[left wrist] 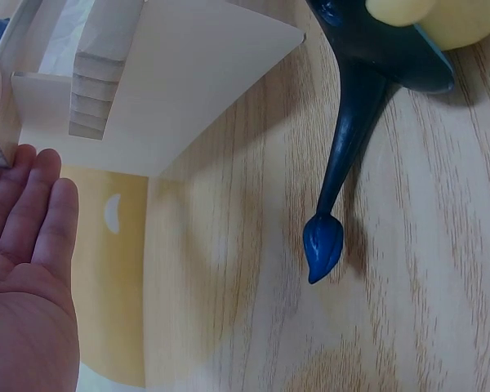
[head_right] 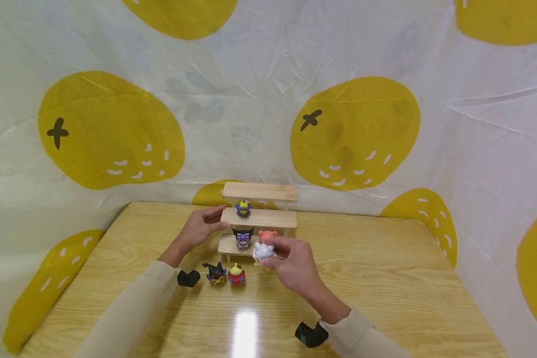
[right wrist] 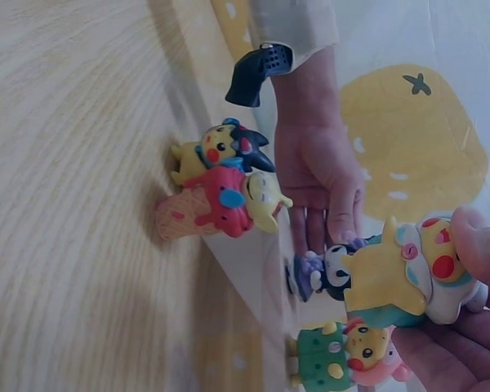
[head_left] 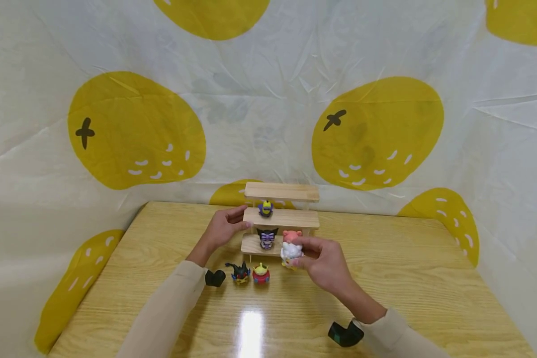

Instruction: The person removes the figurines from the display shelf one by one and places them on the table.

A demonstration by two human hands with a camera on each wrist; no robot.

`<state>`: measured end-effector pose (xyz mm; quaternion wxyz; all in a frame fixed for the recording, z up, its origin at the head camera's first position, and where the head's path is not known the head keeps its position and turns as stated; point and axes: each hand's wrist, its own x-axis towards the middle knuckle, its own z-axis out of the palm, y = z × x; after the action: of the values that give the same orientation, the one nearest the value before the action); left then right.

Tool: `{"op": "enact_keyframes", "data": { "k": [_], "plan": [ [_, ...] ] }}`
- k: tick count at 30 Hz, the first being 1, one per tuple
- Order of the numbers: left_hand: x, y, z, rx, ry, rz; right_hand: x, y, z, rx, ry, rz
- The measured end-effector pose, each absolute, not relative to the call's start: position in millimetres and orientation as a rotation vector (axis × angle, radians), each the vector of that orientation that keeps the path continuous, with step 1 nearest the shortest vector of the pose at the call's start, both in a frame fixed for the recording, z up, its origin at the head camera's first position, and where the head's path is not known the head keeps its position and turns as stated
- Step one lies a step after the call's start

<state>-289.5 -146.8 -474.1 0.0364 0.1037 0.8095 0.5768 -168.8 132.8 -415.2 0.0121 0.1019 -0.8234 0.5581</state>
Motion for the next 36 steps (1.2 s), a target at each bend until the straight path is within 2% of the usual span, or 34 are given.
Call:
{"op": "enact_keyframes", "data": {
  "k": [36],
  "plan": [
    [-287,-147,-472,0.346,2.485,1.766,-159,122,-439,0.301,-2.473,1.766]
  ]
}}
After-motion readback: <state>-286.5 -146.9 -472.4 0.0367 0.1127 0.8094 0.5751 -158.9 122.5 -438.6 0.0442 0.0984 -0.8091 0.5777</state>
